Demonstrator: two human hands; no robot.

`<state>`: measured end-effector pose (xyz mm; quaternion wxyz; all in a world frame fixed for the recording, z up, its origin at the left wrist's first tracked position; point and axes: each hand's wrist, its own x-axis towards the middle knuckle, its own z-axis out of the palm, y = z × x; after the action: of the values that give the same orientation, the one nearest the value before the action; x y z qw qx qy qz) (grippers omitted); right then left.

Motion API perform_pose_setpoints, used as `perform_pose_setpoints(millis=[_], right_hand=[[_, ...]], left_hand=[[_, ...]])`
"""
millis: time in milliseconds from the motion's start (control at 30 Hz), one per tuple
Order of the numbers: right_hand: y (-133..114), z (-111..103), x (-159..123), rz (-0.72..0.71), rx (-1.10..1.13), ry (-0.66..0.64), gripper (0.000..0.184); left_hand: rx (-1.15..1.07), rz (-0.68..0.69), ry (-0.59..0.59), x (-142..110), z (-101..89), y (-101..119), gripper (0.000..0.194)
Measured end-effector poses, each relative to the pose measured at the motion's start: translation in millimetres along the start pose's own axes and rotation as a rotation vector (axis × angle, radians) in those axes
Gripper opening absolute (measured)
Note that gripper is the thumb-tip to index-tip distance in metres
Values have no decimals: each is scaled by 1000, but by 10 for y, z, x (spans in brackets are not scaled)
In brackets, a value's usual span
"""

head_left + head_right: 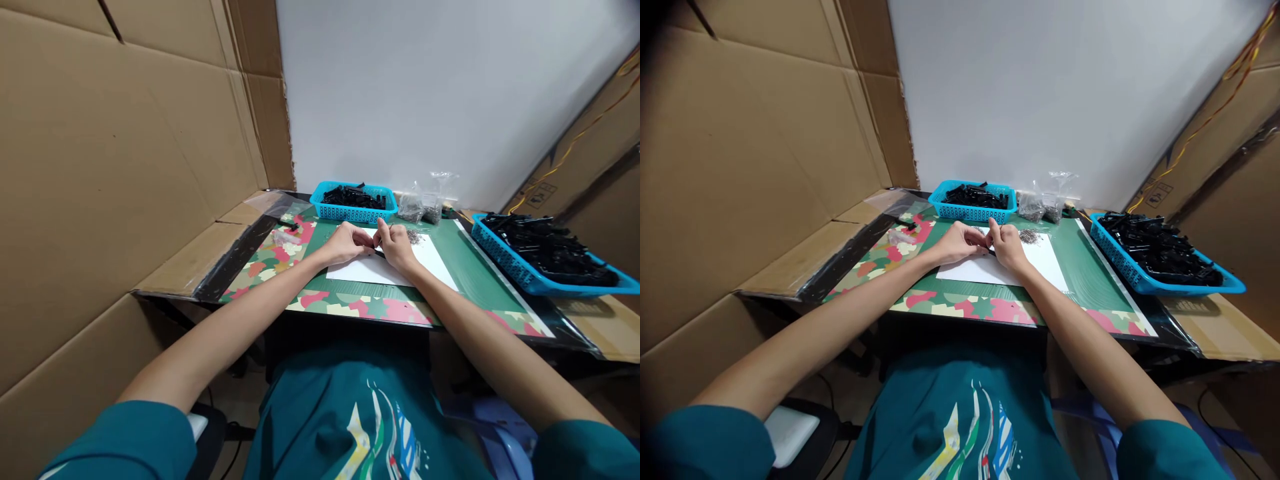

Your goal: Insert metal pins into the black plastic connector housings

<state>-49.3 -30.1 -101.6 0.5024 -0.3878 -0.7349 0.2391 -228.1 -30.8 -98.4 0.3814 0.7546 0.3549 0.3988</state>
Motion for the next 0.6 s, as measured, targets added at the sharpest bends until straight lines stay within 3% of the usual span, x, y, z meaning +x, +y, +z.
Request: perform_pose_setpoints(millis=[233, 600], right_hand=[[-11, 18, -10, -16, -52, 11, 82], [9, 53, -16, -47, -51, 11, 80]], left_hand=[[-45, 55, -43, 16, 9, -33, 20], [-16, 27, -42, -20, -16, 37, 17]])
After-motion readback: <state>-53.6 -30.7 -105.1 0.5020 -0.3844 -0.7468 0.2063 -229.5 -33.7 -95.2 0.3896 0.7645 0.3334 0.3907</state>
